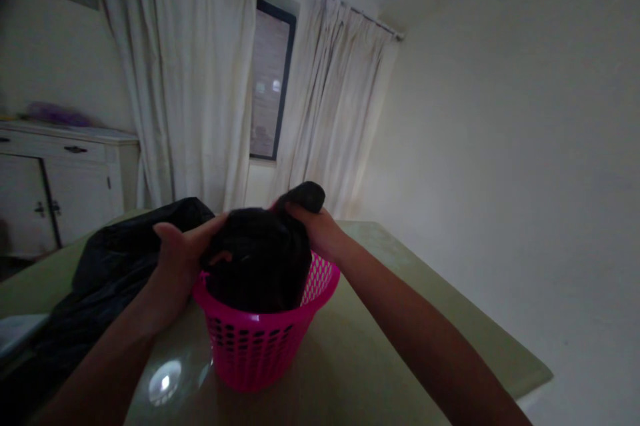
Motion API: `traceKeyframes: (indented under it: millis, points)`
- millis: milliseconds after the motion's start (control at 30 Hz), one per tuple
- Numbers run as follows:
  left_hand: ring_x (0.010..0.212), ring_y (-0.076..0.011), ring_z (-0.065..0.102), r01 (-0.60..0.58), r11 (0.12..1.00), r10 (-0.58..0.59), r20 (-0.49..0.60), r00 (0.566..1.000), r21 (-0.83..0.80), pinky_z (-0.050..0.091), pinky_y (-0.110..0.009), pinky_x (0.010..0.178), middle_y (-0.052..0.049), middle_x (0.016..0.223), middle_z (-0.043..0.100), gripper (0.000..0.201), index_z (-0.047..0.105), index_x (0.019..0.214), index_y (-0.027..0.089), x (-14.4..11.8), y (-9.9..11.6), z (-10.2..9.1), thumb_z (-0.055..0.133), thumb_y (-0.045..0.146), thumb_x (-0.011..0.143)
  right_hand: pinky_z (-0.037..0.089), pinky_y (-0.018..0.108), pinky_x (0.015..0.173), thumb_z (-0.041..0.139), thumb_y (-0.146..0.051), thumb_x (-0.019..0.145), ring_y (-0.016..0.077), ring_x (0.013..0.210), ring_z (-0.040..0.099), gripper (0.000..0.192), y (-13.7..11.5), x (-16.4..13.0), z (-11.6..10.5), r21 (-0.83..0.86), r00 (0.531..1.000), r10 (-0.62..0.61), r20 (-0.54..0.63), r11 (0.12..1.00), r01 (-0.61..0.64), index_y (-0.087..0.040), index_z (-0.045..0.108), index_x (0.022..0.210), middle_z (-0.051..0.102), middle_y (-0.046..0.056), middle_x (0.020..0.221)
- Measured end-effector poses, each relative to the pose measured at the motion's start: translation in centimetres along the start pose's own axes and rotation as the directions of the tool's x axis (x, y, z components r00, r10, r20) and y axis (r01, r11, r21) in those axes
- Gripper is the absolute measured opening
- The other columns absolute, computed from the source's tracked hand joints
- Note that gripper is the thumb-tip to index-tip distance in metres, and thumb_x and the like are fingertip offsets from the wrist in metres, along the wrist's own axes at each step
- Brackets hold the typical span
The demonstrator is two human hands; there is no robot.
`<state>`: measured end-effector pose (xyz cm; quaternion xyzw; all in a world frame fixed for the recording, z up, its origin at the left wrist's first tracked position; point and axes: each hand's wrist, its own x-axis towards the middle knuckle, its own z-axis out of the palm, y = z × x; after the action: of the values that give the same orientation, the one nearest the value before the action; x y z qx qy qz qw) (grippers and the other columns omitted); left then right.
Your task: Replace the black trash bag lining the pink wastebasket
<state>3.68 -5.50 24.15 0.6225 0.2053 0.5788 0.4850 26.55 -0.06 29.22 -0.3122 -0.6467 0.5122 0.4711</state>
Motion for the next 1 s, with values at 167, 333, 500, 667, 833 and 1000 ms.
traceKeyframes:
  millis: [167,333,500,667,833,1000]
  points:
    - [0.074,-0.0235,0.078,0.036,0.999,-0.033,-0.140,0.990,0.018,0.062,-0.030,0.062,-0.003,0.090,0.081,0.083,0.050,0.162,0.031,0.3,0.4,0.6,0.079,0.063,0.091,0.038,0.025,0.054,0.088,-0.059,0.073,0.0106,0.053,0.040,0.045,0.1,1.8,4.6,-0.018,0.990,0.094,-0.104,0.995,-0.097,-0.020,0.069,0.087,0.046,-0.007,0.057]
    - [0.093,-0.0271,0.081,-0.055,0.994,0.055,0.000,0.998,0.093,0.068,-0.034,0.077,-0.005,0.106,0.083,0.059,0.070,0.142,0.028,0.6,0.8,1.2,0.088,0.038,0.086,0.055,0.028,0.074,0.087,-0.058,0.080,0.0165,0.079,0.065,0.044,-1.7,0.5,5.8,-0.194,0.917,0.221,0.331,0.967,-0.163,-0.019,0.072,0.093,0.070,0.002,0.087]
    - [0.050,-0.0190,0.069,-0.015,0.985,0.029,-0.083,0.996,0.171,0.050,-0.023,0.039,-0.002,0.068,0.074,0.038,0.079,0.111,0.022,0.7,0.7,0.7,0.073,0.057,0.095,0.060,0.032,0.084,0.091,-0.069,0.075,0.0185,0.087,0.070,0.081,-1.5,0.1,4.4,-0.155,0.756,0.183,0.628,0.982,-0.110,-0.019,0.068,0.135,0.072,0.005,0.099]
    - [0.037,-0.0119,0.053,0.005,0.984,0.041,-0.252,0.967,0.181,0.035,-0.018,0.031,0.005,0.057,0.061,0.045,0.072,0.114,0.022,0.8,0.2,0.6,0.066,0.064,0.100,0.060,0.046,0.108,0.104,-0.050,0.062,0.0299,0.128,0.066,0.139,-0.4,-0.1,3.6,-0.260,0.770,-0.072,0.634,0.918,0.300,-0.028,0.024,0.174,0.067,0.013,0.141]
    - [0.037,-0.0108,0.050,-0.021,0.971,0.097,-0.311,0.945,0.239,0.035,-0.020,0.032,0.005,0.063,0.061,0.047,0.071,0.125,0.022,0.7,0.3,0.7,0.060,0.062,0.103,0.041,0.057,0.129,0.094,-0.050,0.081,0.0359,0.154,0.048,0.107,-0.1,-1.0,4.0,-0.586,0.791,-0.319,0.522,0.540,0.605,-0.022,0.039,0.168,0.049,0.020,0.165]
    - [0.059,-0.0187,0.071,-0.020,0.825,0.230,-0.302,0.925,0.565,0.048,-0.024,0.051,0.000,0.071,0.071,0.043,0.072,0.133,0.024,0.4,0.9,0.2,0.050,0.053,0.110,0.058,0.038,0.101,0.078,-0.033,0.096,0.0228,0.110,0.071,0.048,-0.6,-1.2,3.9,-0.561,0.812,-0.262,0.522,0.612,0.558,-0.018,0.067,0.140,0.076,0.009,0.123]
